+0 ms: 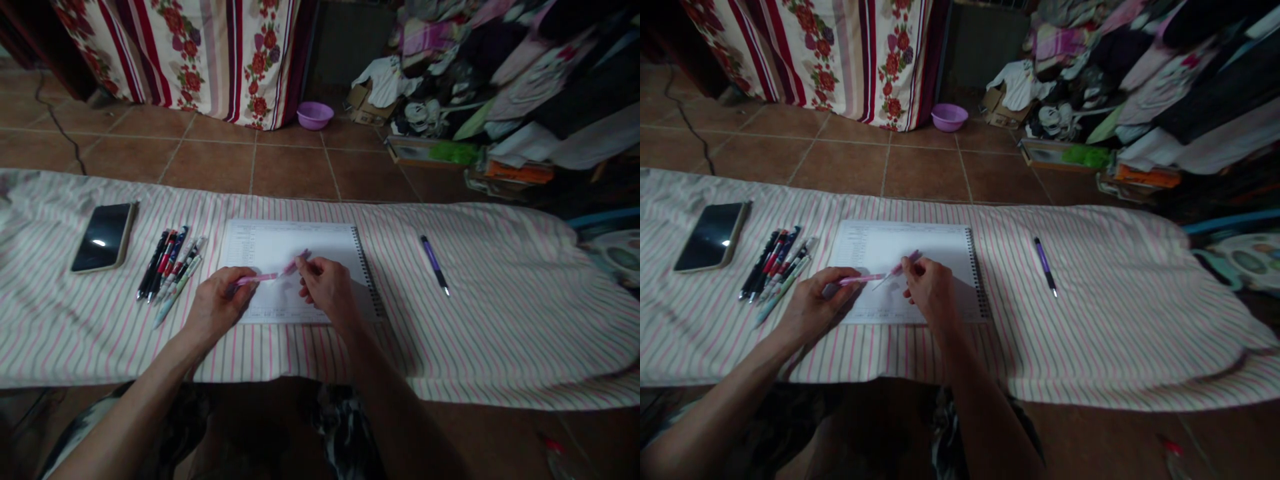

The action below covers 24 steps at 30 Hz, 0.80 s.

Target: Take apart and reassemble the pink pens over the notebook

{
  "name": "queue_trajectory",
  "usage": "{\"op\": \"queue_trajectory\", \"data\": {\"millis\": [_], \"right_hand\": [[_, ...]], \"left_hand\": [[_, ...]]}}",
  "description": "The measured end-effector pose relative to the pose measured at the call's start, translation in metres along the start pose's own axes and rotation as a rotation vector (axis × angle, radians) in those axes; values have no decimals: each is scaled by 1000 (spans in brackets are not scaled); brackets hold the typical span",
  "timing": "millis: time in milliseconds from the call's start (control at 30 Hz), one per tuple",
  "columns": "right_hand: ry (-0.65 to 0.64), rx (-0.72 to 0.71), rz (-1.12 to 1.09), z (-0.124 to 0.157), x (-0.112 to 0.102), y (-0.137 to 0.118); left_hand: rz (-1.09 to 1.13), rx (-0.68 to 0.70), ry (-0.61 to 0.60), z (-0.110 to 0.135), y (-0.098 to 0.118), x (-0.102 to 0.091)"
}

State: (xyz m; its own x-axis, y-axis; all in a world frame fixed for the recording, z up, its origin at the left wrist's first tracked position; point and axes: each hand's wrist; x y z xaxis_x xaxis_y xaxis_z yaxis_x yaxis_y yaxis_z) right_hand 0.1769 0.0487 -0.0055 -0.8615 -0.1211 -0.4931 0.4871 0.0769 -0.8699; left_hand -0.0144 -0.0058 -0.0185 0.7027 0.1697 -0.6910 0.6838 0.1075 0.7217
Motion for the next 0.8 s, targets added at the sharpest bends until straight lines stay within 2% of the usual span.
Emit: {"op": "queue_trajectory", "data": {"millis": [200,400,600,800], "right_hand": [[7,-45,24,1,-1,1],[19,-91,-38,2,3,5],[-58,-273,-60,3,9,8],[-146,-412,75,4,8,5]], "left_hand": [[-81,191,47,-3,-2,-1],[-83,278,39,-2,2,-5],[-86,278,13,-2,8,-6],[-44,167,-67,-3,15,-9]]}}
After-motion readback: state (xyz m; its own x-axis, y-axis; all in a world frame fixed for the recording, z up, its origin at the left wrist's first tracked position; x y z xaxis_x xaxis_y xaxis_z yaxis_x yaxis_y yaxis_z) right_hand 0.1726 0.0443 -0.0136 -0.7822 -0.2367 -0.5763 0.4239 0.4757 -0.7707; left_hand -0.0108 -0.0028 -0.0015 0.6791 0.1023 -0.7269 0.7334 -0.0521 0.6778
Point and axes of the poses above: each hand's wrist, its own z-axis away from the middle knuckle, its own x-axis out of the palm, y = z × x, and after that the axes turned 14 degrees about -x, right-handed
